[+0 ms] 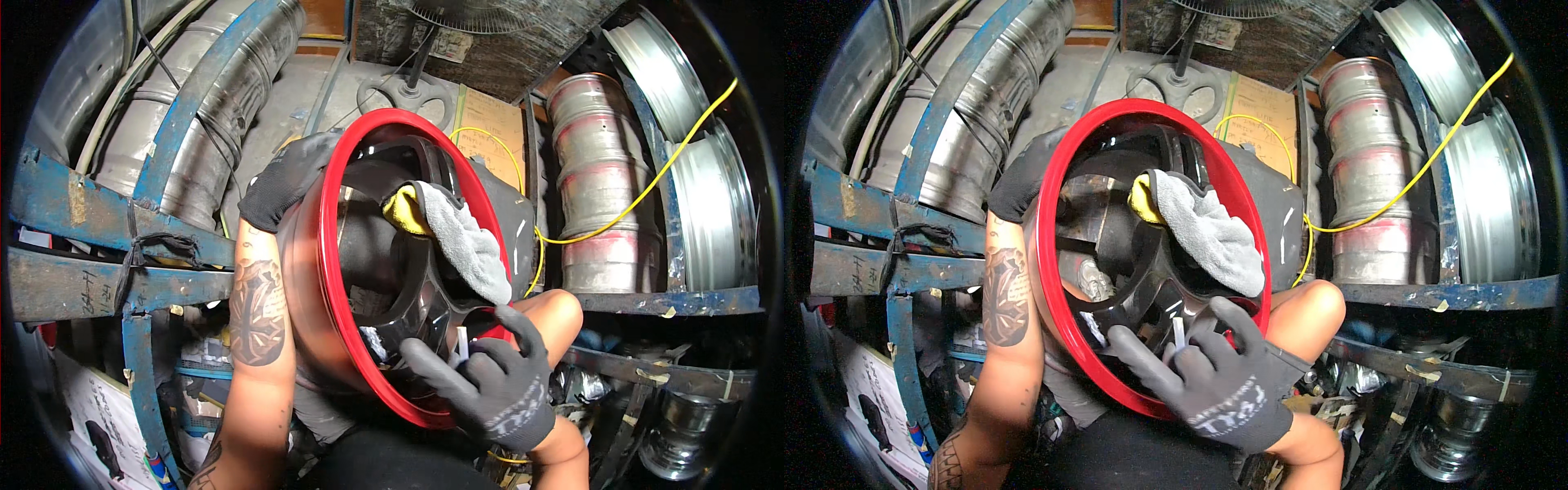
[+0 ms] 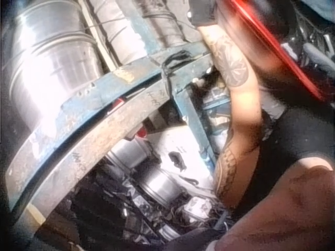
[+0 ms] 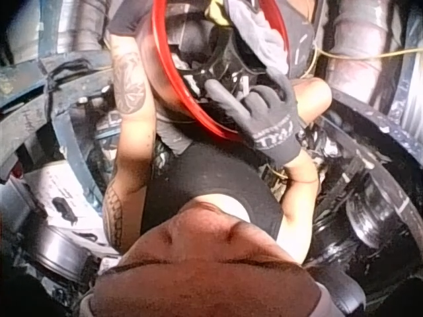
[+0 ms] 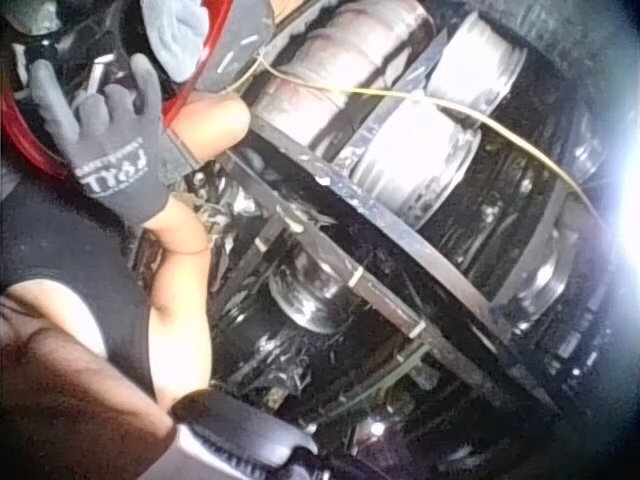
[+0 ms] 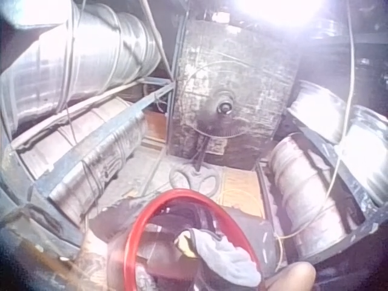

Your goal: Applying repair material and cleaning a car rim in a storage area.

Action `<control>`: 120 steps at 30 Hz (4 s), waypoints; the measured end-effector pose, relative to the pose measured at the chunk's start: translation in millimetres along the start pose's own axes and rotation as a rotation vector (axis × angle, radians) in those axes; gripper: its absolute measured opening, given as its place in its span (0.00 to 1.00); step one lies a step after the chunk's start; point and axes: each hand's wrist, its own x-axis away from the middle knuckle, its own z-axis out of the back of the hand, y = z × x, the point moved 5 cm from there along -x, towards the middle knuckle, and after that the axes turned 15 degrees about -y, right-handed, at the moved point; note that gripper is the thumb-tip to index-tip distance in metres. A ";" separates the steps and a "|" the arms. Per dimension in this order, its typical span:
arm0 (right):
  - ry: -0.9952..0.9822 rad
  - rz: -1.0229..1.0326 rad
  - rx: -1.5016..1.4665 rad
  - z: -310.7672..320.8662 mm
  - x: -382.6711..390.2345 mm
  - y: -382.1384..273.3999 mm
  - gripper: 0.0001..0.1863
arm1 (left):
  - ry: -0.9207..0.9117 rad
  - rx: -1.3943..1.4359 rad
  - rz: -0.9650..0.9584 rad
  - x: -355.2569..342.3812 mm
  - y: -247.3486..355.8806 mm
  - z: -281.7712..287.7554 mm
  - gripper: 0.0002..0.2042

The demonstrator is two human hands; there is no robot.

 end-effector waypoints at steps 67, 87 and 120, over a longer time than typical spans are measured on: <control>0.376 0.145 -1.884 -70.3 21.3 122.8 0.09 | -0.071 -0.347 0.080 24.6 267.8 -105.4 0.25; 0.506 0.221 -1.724 -38.6 23.4 77.1 0.09 | -0.041 -0.163 -0.339 45.9 295.5 -79.8 0.06; 0.181 -0.090 -0.903 -27.1 -26.1 -5.2 0.09 | 0.230 0.074 -0.177 13.0 16.3 9.9 0.13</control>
